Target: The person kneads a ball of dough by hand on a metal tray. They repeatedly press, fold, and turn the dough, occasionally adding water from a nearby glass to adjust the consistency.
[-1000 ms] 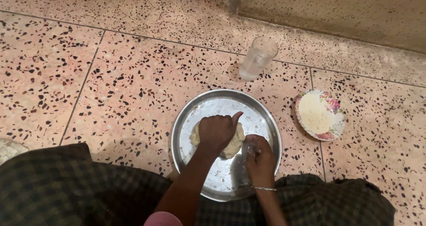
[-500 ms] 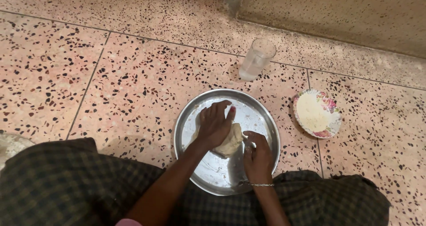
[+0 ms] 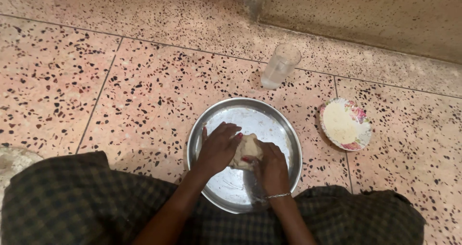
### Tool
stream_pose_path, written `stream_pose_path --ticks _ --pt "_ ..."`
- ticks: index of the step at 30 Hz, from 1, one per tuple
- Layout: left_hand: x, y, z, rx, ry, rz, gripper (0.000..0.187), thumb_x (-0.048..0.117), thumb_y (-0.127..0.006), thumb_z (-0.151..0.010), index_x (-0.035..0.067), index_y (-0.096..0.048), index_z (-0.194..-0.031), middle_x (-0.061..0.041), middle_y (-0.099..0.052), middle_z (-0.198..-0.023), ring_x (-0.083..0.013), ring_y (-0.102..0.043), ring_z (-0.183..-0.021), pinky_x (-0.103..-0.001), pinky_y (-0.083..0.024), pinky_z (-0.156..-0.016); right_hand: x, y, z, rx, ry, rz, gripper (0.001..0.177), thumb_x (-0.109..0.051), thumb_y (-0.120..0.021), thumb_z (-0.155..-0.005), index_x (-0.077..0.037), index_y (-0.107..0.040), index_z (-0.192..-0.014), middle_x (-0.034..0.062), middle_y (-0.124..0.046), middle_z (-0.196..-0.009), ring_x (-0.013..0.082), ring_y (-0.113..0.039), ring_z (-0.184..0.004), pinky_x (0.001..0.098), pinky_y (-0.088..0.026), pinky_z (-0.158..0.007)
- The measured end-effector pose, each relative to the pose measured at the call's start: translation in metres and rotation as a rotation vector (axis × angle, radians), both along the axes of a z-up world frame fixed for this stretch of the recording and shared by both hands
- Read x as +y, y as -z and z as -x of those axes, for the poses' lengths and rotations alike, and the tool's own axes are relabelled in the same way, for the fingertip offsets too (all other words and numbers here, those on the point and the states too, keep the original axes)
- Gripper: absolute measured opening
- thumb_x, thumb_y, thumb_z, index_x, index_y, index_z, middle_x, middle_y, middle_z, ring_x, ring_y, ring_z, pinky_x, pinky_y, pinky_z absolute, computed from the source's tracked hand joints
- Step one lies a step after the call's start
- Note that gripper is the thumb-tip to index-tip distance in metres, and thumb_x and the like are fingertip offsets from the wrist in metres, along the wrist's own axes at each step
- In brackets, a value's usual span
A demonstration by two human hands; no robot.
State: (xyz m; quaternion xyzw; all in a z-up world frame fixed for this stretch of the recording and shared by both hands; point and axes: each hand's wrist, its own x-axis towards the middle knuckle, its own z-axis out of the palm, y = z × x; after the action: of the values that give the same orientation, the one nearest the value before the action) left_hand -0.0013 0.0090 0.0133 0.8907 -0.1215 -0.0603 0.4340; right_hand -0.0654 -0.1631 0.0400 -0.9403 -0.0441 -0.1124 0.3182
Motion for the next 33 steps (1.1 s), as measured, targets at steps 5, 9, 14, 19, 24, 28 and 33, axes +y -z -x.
stream_pose_path --ticks 5,9,14,19,24,28,33 --pt "0.006 -0.009 0.006 -0.06 -0.123 0.077 0.047 0.044 -0.063 -0.094 0.009 -0.069 -0.124 -0.012 -0.066 -0.129 -0.0322 -0.059 -0.126 -0.055 -0.033 -0.115 -0.004 0.012 -0.003 -0.102 0.077 0.02 0.024 -0.006 -0.072 -0.08 -0.001 -0.074 -0.103 0.0166 -0.069 -0.084 0.0334 -0.068 -0.076 0.0425 -0.055 -0.069" --pt "0.006 -0.011 0.007 -0.123 -0.119 0.099 0.054 0.048 -0.065 -0.089 0.005 -0.069 -0.122 -0.016 -0.069 -0.125 -0.0337 -0.062 -0.122 -0.046 -0.044 -0.109 -0.008 0.019 -0.009 -0.023 0.156 -0.116 0.016 -0.01 -0.068 -0.087 0.0 -0.075 -0.098 0.017 -0.07 -0.082 0.0293 -0.069 -0.063 0.0406 -0.055 -0.057" --pt "0.0 -0.014 -0.01 0.253 -0.16 0.476 0.07 0.063 -0.037 -0.098 0.011 -0.063 -0.137 -0.014 -0.067 -0.137 -0.0287 -0.057 -0.136 -0.049 -0.028 -0.121 -0.01 0.022 -0.01 0.066 0.263 -0.162 0.024 -0.021 -0.074 -0.088 0.0 -0.076 -0.099 0.0172 -0.073 -0.082 0.0275 -0.07 -0.062 0.0398 -0.055 -0.06" --pt "0.01 -0.019 -0.018 0.436 -0.07 0.794 0.081 0.067 -0.019 -0.099 0.013 -0.051 -0.151 -0.01 -0.057 -0.153 -0.0247 -0.04 -0.151 -0.05 -0.022 -0.125 -0.016 0.032 -0.005 0.192 0.245 -0.128 0.032 -0.023 -0.075 -0.091 0.0 -0.073 -0.112 0.0193 -0.072 -0.1 0.0305 -0.073 -0.083 0.0399 -0.057 -0.074" --pt "0.0 -0.025 -0.003 -0.057 0.009 -0.021 0.067 0.054 -0.031 -0.102 0.016 -0.04 -0.157 -0.013 -0.037 -0.164 -0.0361 -0.015 -0.157 -0.062 -0.007 -0.121 -0.016 0.033 0.0 0.104 -0.055 -0.016 0.072 -0.001 -0.07 -0.073 0.004 -0.05 -0.142 0.0304 -0.045 -0.147 0.0397 -0.065 -0.118 0.0372 -0.056 -0.095" --pt "0.005 -0.033 0.01 -0.273 0.063 -0.258 0.069 0.05 -0.042 -0.103 0.012 -0.033 -0.16 -0.017 -0.03 -0.166 -0.0391 -0.014 -0.156 -0.065 -0.009 -0.12 -0.001 0.009 0.0 0.299 0.049 0.03 0.079 -0.003 -0.067 -0.084 -0.006 -0.034 -0.156 0.0239 -0.031 -0.158 0.0398 -0.053 -0.132 0.0432 -0.051 -0.104" --pt "0.022 -0.043 0.011 -0.387 -0.042 -0.368 0.074 0.05 -0.048 -0.096 0.015 -0.031 -0.159 -0.019 -0.026 -0.163 -0.0418 -0.015 -0.151 -0.067 -0.008 -0.114 0.033 -0.03 -0.011 0.175 0.047 0.223 0.084 -0.014 -0.078 -0.086 -0.008 -0.03 -0.156 0.0236 -0.024 -0.161 0.0454 -0.022 -0.149 0.0594 -0.034 -0.111"
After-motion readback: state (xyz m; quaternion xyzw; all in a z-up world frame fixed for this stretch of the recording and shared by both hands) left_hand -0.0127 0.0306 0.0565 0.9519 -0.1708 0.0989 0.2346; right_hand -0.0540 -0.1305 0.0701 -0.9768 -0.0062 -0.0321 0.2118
